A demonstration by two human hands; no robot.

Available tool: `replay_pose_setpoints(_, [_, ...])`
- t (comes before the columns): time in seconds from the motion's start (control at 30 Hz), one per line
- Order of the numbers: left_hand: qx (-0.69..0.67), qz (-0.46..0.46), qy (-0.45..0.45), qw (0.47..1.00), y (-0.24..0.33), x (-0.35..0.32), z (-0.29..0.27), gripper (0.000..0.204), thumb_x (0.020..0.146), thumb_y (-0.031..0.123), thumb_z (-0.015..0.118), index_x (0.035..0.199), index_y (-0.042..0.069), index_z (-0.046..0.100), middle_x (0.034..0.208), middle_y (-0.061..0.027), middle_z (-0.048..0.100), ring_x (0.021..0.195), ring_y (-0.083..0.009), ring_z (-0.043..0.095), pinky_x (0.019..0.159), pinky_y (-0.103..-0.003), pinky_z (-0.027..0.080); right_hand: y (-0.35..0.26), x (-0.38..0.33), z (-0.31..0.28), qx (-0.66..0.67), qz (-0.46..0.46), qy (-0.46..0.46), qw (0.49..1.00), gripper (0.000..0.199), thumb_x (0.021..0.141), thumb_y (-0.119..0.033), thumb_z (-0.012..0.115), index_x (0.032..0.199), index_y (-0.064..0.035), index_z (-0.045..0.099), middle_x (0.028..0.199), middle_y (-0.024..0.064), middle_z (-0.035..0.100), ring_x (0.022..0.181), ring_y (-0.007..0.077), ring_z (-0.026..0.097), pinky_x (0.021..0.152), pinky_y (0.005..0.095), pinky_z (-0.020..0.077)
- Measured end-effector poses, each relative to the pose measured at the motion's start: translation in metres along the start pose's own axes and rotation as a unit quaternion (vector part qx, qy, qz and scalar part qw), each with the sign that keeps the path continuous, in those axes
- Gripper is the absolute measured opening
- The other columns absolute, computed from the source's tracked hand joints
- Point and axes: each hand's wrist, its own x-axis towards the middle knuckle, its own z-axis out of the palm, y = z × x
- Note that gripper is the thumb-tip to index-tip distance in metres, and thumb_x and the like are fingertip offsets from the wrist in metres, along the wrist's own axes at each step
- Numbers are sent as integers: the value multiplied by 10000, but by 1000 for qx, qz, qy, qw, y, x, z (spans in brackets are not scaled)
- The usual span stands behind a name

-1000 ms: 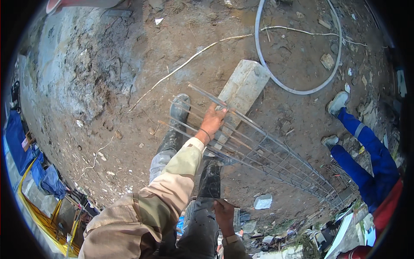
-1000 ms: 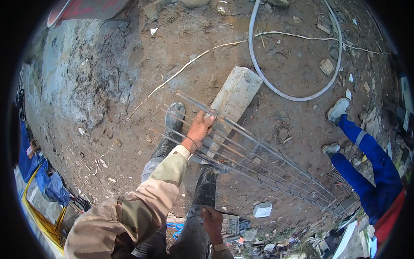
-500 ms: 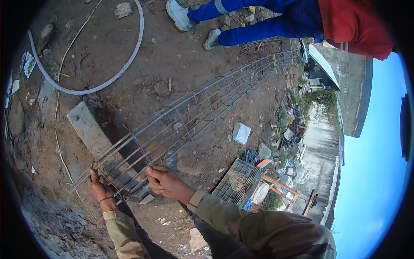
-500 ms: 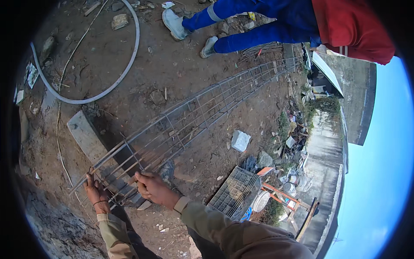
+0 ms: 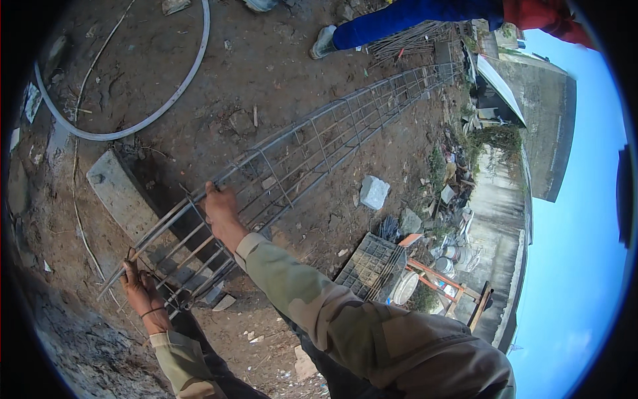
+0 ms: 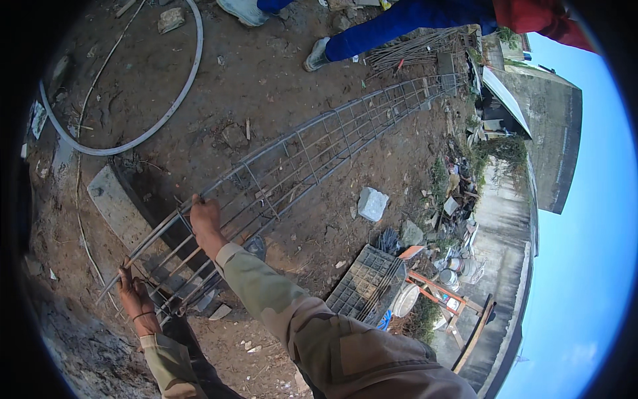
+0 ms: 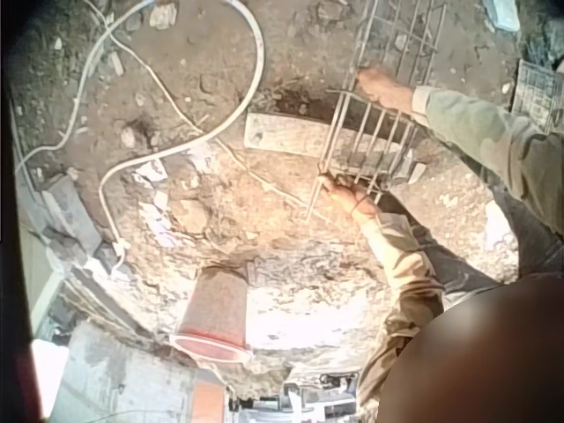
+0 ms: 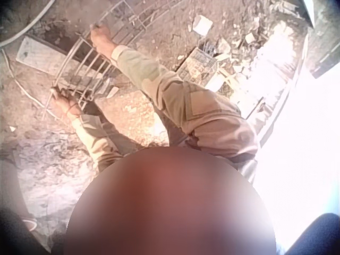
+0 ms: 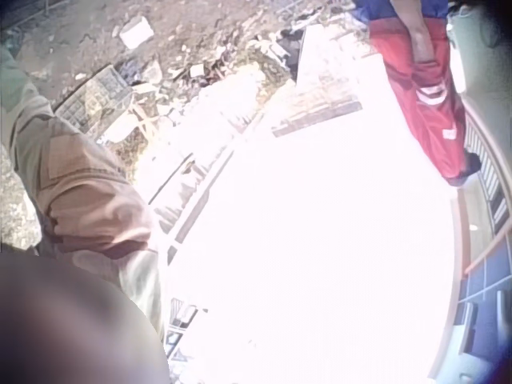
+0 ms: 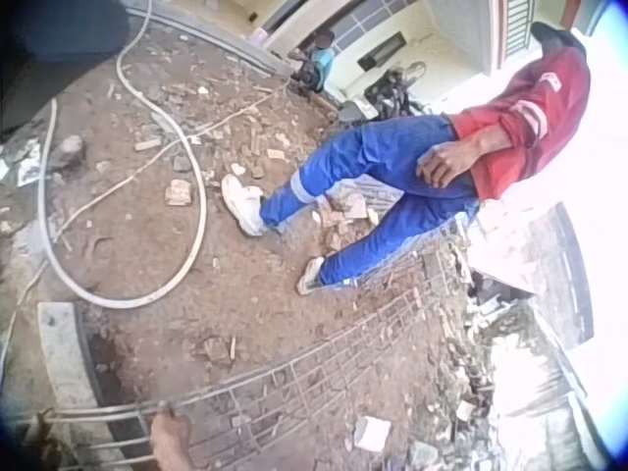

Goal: The person ties metal rebar wires together to assemble a structural reinforcement cage. This is done by hand using pliers.

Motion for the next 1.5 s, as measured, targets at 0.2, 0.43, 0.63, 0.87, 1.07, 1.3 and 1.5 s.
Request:
replay_pose_setpoints(0.2, [-9, -13, 19, 1000, -1, 0, 1, 276, 1039, 265, 607, 1201, 43, 584, 1280, -112, 694, 510, -27, 375, 426, -185, 323, 7, -3, 0, 75, -22, -47, 996, 265, 1014, -265, 650, 862, -85, 530, 608, -39, 431, 460, 84, 325, 408, 293, 238])
replay_pose_setpoints(0.43, [-9, -10, -6, 1000, 4, -3, 6, 343, 1047, 272, 584, 1305, 46, 571, 1320, -110, 673, 514, -14, 388, 426, -176, 339, 9, -5, 0, 87, -8, -52, 995, 251, 1015, -256, 649, 839, -112, 543, 608, -50, 414, 454, 77, 308, 411, 296, 233])
replay_pose_setpoints(0.63, [-39, -30, -68, 997, -7, 8, -3, 328, 1058, 252, 560, 1310, 42, 573, 1346, -114, 656, 520, -18, 390, 431, -174, 342, 13, 4, -4, 52, -62, -21, 996, 261, 1025, -269, 635, 847, -112, 527, 590, -57, 399, 447, 74, 294, 408, 295, 217])
replay_pose_setpoints(0.87, [20, 21, -4, 1000, 1, 13, -19, 302, 1050, 252, 576, 1265, 41, 592, 1306, -120, 676, 503, -17, 389, 420, -178, 336, 23, -11, 2, 14, -40, -81, 996, 249, 1021, -262, 642, 874, -70, 584, 609, -53, 442, 483, 73, 322, 429, 304, 251])
replay_pose_setpoints(1.07, [-8, 13, 13, 1000, -4, -14, 36, 207, 1030, 192, 608, 1184, 59, 565, 1066, -122, 756, 505, -31, 415, 437, -193, 307, 3, -99, -79, -87, -200, -82, 973, 268, 1060, -203, 534, 951, -7, 680, 647, -97, 390, 557, 1, 289, 499, 237, 216])
replay_pose_setpoints(1.3, [-29, 37, 56, 997, 15, -19, 19, 199, 1035, 147, 581, 1206, 44, 571, 1030, -111, 764, 504, -30, 415, 466, -209, 365, 95, -193, -132, -406, -241, -229, 851, 313, 1052, -262, 557, 927, 2, 670, 644, -69, 407, 564, 51, 327, 522, 270, 281])
replay_pose_setpoints(1.5, [-33, 65, 82, 994, -5, -13, 27, 173, 1018, 88, 581, 1185, 45, 582, 981, -87, 774, 595, -57, 514, 569, -227, 444, 151, -195, -200, -593, -110, -366, 709, 219, 967, -226, 670, 922, -12, 682, 799, 160, 714, 758, 301, 712, 678, 370, 522])
